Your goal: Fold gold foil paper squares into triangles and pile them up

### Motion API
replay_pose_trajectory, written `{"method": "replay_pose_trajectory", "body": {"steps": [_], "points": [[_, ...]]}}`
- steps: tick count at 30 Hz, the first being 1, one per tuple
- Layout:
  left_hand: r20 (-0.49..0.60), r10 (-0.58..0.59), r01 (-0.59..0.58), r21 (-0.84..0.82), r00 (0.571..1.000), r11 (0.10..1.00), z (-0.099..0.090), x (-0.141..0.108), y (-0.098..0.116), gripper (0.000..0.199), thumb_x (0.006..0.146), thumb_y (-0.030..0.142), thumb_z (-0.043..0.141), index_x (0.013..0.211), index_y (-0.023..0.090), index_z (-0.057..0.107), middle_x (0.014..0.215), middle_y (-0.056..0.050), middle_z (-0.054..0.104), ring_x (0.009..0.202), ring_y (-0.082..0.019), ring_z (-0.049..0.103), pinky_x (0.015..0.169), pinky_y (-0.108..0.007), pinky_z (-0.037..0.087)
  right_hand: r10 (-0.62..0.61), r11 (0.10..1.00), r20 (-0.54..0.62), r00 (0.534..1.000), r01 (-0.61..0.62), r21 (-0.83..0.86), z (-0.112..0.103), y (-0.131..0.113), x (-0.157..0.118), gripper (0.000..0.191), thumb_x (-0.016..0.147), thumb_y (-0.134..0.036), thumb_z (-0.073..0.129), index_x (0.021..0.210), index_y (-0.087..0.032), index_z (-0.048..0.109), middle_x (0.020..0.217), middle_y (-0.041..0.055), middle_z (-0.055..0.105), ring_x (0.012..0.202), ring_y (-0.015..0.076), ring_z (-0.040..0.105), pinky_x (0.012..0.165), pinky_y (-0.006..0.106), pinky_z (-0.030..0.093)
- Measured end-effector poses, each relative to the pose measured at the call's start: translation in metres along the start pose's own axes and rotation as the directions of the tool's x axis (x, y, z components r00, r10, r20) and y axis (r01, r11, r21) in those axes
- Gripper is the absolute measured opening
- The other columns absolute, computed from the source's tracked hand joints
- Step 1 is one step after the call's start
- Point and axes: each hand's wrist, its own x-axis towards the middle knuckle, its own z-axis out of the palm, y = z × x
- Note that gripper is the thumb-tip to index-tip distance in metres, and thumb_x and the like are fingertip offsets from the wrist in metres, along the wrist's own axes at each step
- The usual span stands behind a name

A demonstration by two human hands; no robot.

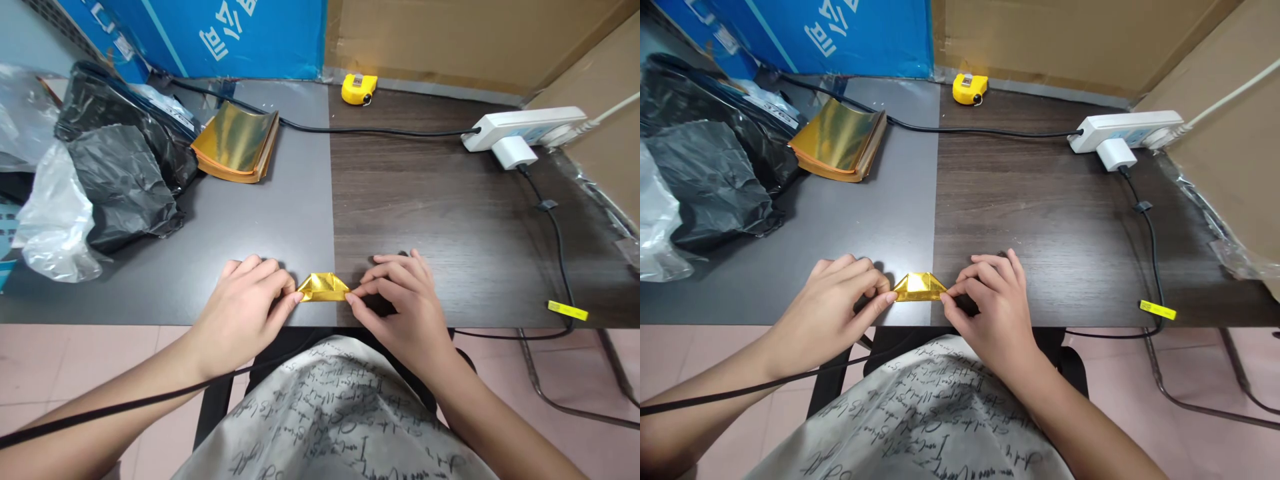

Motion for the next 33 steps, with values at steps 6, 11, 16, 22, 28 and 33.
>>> {"method": "replay_pose_trajectory", "body": {"steps": [6,11,16,22,28,33], "points": [[0.059,-0.131,0.134,-0.041,0.99,0.99,-0.003,0.004,0.002,0.028,0.1,0.038,0.053,0.081,0.021,0.066,0.075,0.0,0.063,0.079,-0.019,0.051,0.075,-0.036,0.029,0.04,0.998,-0.037,0.999,-0.042,-0.037,0.003,-0.002,-0.002,0.012,0.087,-0.028,0.071,0.076,-0.024,0.068,0.085,0.0015,0.069,0.108,0.0294,0.064,0.115,0.072,0.025],[0.089,-0.207,0.214,-0.073,0.974,0.974,-0.005,0.006,0.005,0.028,0.096,0.04,0.057,0.077,0.022,0.068,0.074,0.002,0.064,0.079,-0.019,0.053,0.077,-0.035,0.027,0.038,0.996,-0.082,0.996,-0.044,-0.082,0.004,-0.001,-0.005,0.015,0.088,-0.025,0.069,0.074,-0.022,0.063,0.085,0.0018,0.068,0.107,0.0297,0.064,0.114,0.073,0.027],[0.063,-0.251,0.252,-0.018,0.966,0.967,-0.003,0.004,0.004,0.03,0.092,0.044,0.064,0.072,0.022,0.066,0.073,0.002,0.064,0.079,-0.019,0.051,0.075,-0.034,0.023,0.047,0.992,-0.101,0.994,-0.059,-0.111,0.003,0.001,-0.006,0.017,0.089,-0.025,0.068,0.074,-0.022,0.059,0.084,0.0019,0.067,0.106,0.0296,0.066,0.114,0.073,0.029],[0.054,-0.263,0.265,-0.034,0.963,0.964,-0.001,0.005,0.003,0.028,0.09,0.043,0.068,0.071,0.022,0.067,0.072,0.003,0.064,0.078,-0.019,0.05,0.076,-0.034,0.022,-0.202,0.976,-0.124,0.972,0.189,-0.108,0.005,-0.015,-0.013,0.023,0.09,-0.016,0.064,0.113,-0.018,0.064,0.114,0.01,0.074,0.119,0.0264,0.067,0.118,0.051,0.04],[0.019,-0.271,0.272,-0.046,0.962,0.961,0.001,0.0,0.004,0.027,0.091,0.042,0.067,0.074,0.022,0.066,0.075,0.003,0.064,0.08,-0.019,0.05,0.076,-0.034,0.023,-0.261,0.887,0.229,0.938,0.326,-0.327,0.011,-0.021,-0.027,0.054,0.099,-0.029,0.052,0.143,0.002,0.05,0.153,0.0205,0.051,0.144,0.0338,0.046,0.122,0.049,0.032],[-0.032,-0.295,0.293,-0.051,0.955,0.955,0.0,-0.015,-0.007,0.016,0.09,0.036,0.069,0.081,0.023,0.067,0.078,0.003,0.063,0.081,-0.019,0.052,0.076,-0.033,0.024,-0.209,0.902,0.237,0.949,0.281,-0.328,0.011,-0.016,-0.029,0.058,0.099,-0.036,0.055,0.147,-0.002,0.05,0.158,0.0145,0.045,0.149,0.0347,0.038,0.129,0.053,0.015]]}}
